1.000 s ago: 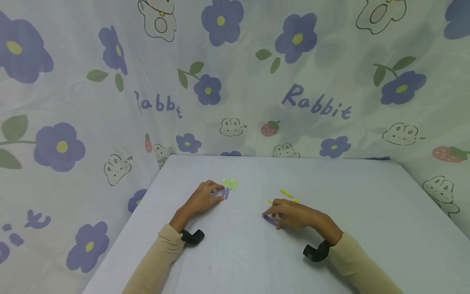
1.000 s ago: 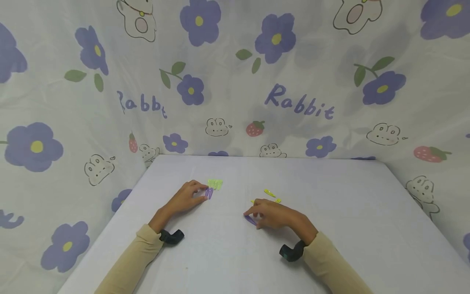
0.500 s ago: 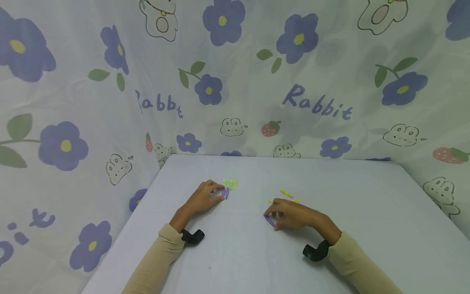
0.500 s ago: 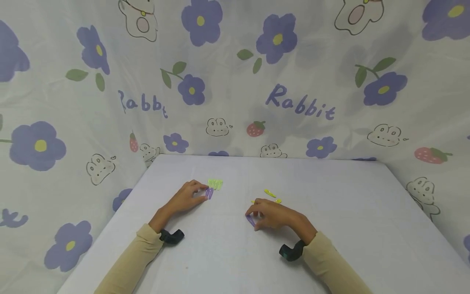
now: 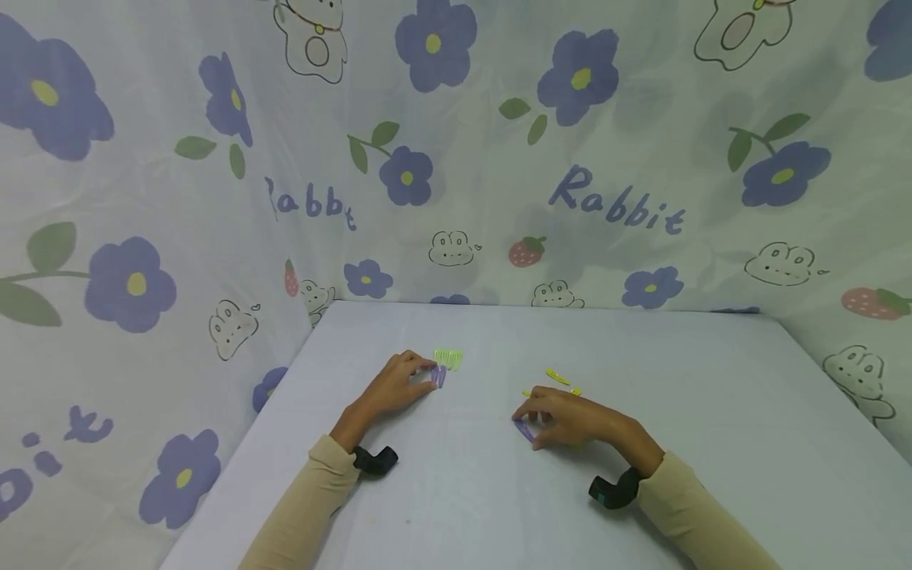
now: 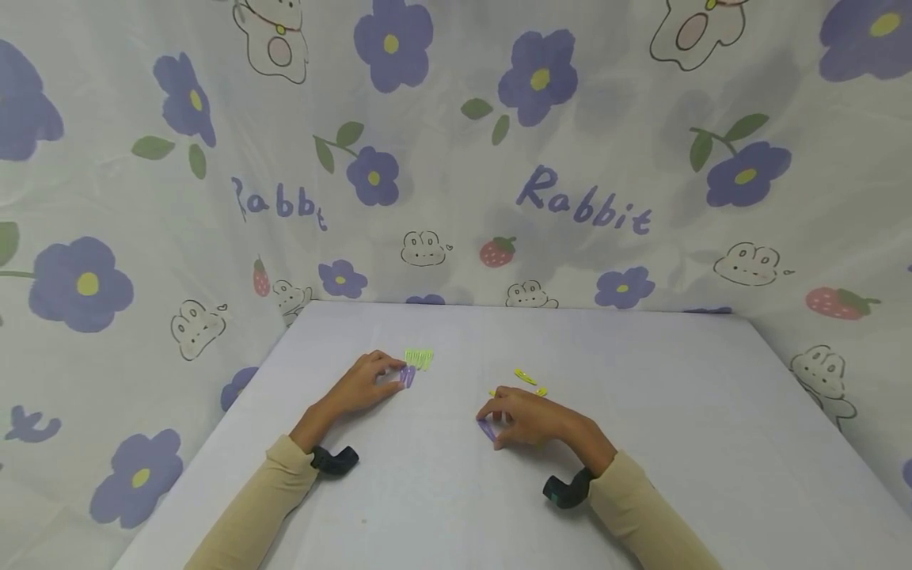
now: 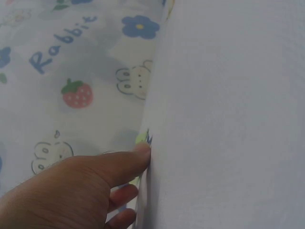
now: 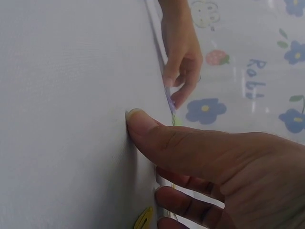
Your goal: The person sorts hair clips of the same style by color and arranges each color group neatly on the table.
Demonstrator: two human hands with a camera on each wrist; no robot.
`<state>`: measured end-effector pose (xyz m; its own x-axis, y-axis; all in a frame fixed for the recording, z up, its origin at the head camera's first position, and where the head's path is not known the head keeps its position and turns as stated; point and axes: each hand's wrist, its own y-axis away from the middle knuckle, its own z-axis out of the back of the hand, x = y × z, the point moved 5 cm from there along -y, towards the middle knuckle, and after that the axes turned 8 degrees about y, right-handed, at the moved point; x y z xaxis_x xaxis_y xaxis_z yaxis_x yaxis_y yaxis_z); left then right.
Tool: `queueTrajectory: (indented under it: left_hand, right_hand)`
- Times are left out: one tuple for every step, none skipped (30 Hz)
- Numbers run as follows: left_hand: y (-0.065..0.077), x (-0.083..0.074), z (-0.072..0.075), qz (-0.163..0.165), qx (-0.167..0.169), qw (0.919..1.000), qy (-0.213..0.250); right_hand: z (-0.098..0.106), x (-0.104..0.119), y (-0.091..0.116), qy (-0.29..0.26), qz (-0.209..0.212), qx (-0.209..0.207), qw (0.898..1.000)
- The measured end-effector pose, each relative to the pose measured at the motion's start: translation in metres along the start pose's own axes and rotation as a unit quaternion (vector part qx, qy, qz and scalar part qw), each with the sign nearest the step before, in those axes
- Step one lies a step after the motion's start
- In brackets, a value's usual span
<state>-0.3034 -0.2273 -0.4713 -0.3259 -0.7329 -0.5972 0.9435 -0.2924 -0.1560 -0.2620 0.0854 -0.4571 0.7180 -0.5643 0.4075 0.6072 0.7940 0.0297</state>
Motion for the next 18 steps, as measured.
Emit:
queueTrajectory:
  left_hand:
    - [0.0002,-0.0001,0.0001,-0.001,-0.001,1.0000,-0.001]
    - [0.0004,-0.0001,0.0003,-0.002,-0.002,1.0000,-0.001]
    - [0.0007,-0.0001,0.0004,-0.003,-0.002,1.0000,-0.001]
    - [0.0009,-0.0003,0.0002,-0.004,-0.002,1.0000,-0.001]
    - [0.0010,-0.0003,-0.0001,-0.004,-0.003,1.0000,-0.003]
    - [0.0012,-0.0005,-0.0003,-0.004,-0.003,1.0000,-0.003]
    - [0.0012,-0.0002,-0.0007,-0.004,-0.003,1.0000,-0.004]
    - [0.0013,-0.0004,-0.0007,-0.004,-0.003,1.0000,-0.004]
    - [0.0014,-0.0005,-0.0008,-0.004,-0.003,1.0000,-0.004]
    - [0.0014,-0.0003,-0.0009,-0.003,-0.002,1.0000,-0.004]
    - [0.0013,0.0003,-0.0011,-0.003,-0.001,1.0000,-0.004]
    - [0.0011,0.0006,-0.0012,-0.002,0.000,1.0000,-0.004]
    - [0.0010,0.0011,-0.0013,-0.002,0.001,1.0000,-0.005]
    - [0.0010,0.0012,-0.0011,-0.002,0.000,1.0000,-0.006]
    - [0.0010,0.0014,-0.0011,-0.002,0.001,1.0000,-0.006]
    - [0.0009,0.0013,-0.0008,-0.004,0.000,1.0000,-0.007]
    - [0.0009,0.0010,-0.0005,-0.004,-0.001,1.0000,-0.007]
    - [0.0009,0.0002,-0.0002,-0.006,-0.002,1.0000,-0.007]
  right_hand:
    - [0.0002,0.0004,0.0001,0.000,0.000,0.000,1.000]
    - [0.0002,0.0007,0.0001,-0.001,0.000,-0.001,1.000]
    - [0.0002,0.0011,0.0002,-0.002,-0.001,-0.001,1.000]
    - [0.0002,0.0011,0.0005,-0.003,0.000,-0.001,1.000]
    - [0.0004,0.0013,0.0008,-0.004,0.000,-0.002,1.000]
    - [0.0007,0.0019,0.0012,-0.005,0.002,-0.003,1.000]
    - [0.0007,0.0019,0.0013,-0.008,0.002,-0.003,1.000]
    - [0.0006,0.0020,0.0014,-0.010,0.002,-0.003,1.000]
    - [0.0006,0.0019,0.0014,-0.012,0.001,-0.003,1.000]
    - [0.0005,0.0016,0.0013,-0.013,0.000,-0.003,1.000]
    - [0.0004,0.0015,0.0010,-0.016,-0.003,-0.002,1.000]
    - [0.0003,0.0013,0.0008,-0.018,-0.005,-0.001,1.000]
    - [-0.0002,0.0008,0.0006,-0.020,-0.010,0.001,1.000]
    - [-0.0004,0.0006,0.0004,-0.020,-0.014,0.003,1.000]
    - [-0.0005,0.0006,0.0002,-0.020,-0.017,0.003,1.000]
    - [-0.0007,0.0004,0.0001,-0.021,-0.020,0.004,1.000]
    - [-0.0007,0.0002,0.0001,-0.020,-0.023,0.005,1.000]
    - [-0.0004,0.0002,0.0003,-0.019,-0.025,0.005,0.999]
